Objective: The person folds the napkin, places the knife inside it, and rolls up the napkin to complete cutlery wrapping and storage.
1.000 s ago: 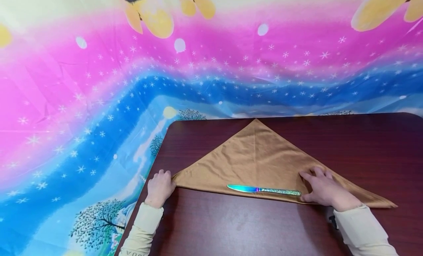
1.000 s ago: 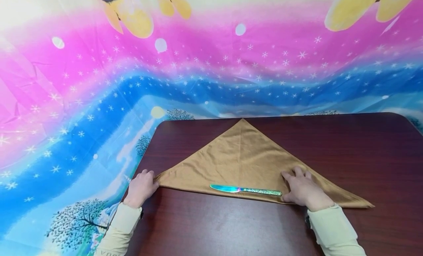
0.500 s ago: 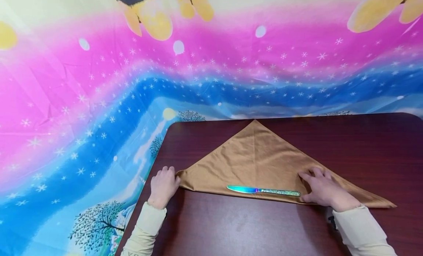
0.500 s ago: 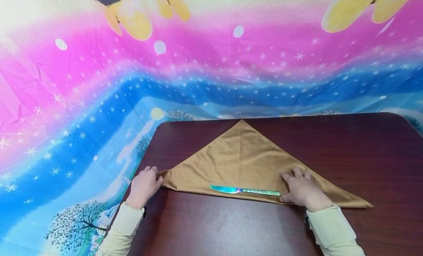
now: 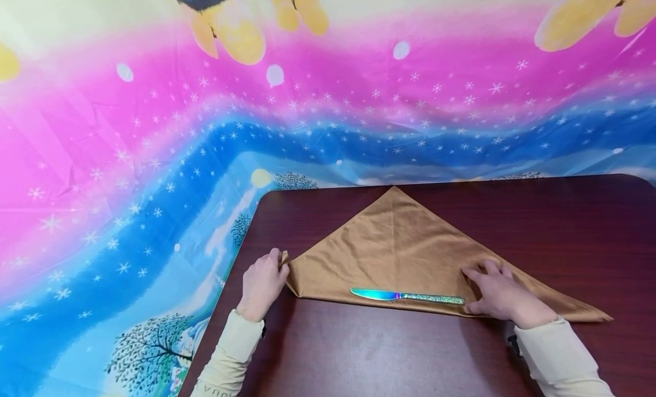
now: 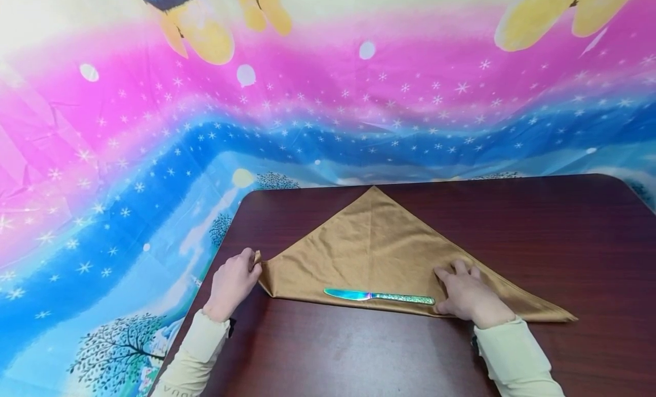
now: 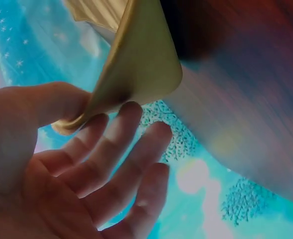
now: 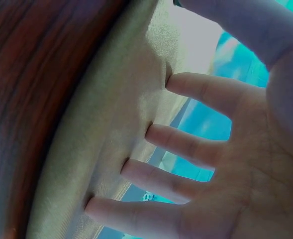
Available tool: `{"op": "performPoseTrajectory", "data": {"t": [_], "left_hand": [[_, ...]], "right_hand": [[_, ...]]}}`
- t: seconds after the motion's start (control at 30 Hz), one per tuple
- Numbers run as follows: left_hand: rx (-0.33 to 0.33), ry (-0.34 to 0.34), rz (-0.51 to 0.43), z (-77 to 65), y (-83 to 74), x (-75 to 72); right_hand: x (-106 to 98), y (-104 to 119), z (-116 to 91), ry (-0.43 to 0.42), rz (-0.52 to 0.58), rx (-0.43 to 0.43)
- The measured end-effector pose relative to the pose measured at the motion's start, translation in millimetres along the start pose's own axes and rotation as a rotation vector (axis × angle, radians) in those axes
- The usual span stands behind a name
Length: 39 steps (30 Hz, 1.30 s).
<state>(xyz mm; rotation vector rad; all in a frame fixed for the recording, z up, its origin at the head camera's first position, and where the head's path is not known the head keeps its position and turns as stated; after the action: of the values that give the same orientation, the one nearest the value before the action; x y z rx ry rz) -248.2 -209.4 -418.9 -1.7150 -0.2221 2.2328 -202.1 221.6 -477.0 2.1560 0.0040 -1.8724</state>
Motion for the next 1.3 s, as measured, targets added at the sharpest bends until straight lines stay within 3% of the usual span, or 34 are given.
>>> {"op": "performPoseTrajectory", "data": {"t": [0.17,0.63,1.3], "left_hand": [[0.014,-0.013,-0.036,2.5,-8.4,0.3],[0.061,-0.145,-0.087,10.7,-33.6,-6.3],[0.142,-0.199,-0.12,25.1,-73.7,-11.4]], "right_hand": [[-1,0,0,0.001,-0.002,-0.004],[-2,0,0,-0.006,0.009,-0.004],[-1,0,0,0.0,0.003,-0.01]]}}
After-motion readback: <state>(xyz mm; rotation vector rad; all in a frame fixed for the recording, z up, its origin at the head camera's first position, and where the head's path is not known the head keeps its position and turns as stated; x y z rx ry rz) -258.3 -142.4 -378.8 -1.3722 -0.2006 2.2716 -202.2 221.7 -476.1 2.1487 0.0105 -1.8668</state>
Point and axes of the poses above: each hand's wrist, its own z-axis towards the middle knuckle, its own x-axis out of the palm, y = z × x, the point moved 8 cm from there along z, towards the middle knuckle, and after that the axes turned 6 degrees about -z, right-handed, at the moved point
